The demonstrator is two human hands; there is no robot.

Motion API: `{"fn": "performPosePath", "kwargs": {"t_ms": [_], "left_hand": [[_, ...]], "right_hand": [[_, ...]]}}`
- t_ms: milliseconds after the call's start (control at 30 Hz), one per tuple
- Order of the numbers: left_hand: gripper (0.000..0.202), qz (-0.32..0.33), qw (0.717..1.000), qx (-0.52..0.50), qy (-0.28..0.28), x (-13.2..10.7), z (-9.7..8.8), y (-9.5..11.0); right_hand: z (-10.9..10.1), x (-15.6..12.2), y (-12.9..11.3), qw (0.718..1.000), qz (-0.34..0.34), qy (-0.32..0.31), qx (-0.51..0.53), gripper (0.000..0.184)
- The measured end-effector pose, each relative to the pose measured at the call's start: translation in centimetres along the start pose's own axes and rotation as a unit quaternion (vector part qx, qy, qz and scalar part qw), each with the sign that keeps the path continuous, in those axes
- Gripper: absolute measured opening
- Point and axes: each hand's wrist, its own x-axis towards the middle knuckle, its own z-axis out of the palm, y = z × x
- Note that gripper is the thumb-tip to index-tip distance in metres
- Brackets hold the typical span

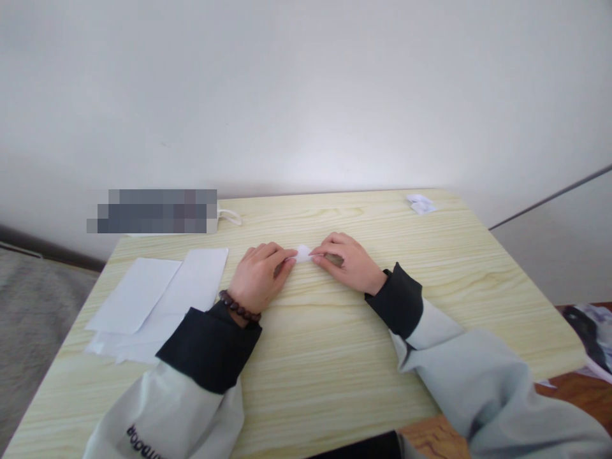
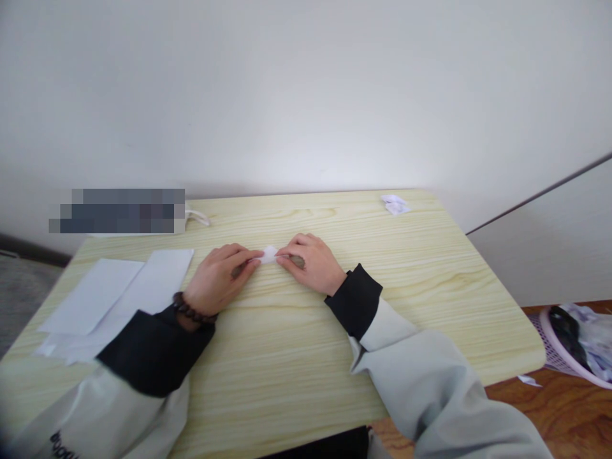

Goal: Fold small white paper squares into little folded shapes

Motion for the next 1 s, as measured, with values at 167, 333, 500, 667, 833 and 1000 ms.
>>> {"fn": "performPosePath", "kwargs": {"t_ms": [167,333,500,667,833,1000], "left_hand": [[0.026,0.005,1.0,0.003,0.001,0.03,-0.1,0.13],[0.026,0.003,1.0,-0.002,0.003,0.05,-0.06,0.11],[0.025,-0.006,1.0,-0.001,0.001,0.09,-0.05,0.16],[0.024,-0.014,1.0,-0.002,0.0,0.15,-0.09,0.27],[0.023,-0.018,1.0,-0.019,0.001,0.19,-0.22,0.32],[0.022,-0.017,0.999,-0.045,0.015,0.21,-0.24,0.22]], "right_hand": [[0.05,0.06,0.06,1.0,0.011,0.006,0.01,0.02],[0.1,0.15,0.25,1.0,0.026,-0.004,0.005,0.02],[0.2,0.12,0.19,0.999,0.032,0.0,-0.003,0.023],[0.28,0.13,0.15,0.999,0.034,0.003,0.005,0.023],[0.19,0.13,0.0,1.0,0.028,0.003,0.001,0.024],[0.17,0.15,-0.15,1.0,0.027,-0.002,-0.007,0.023]]}}
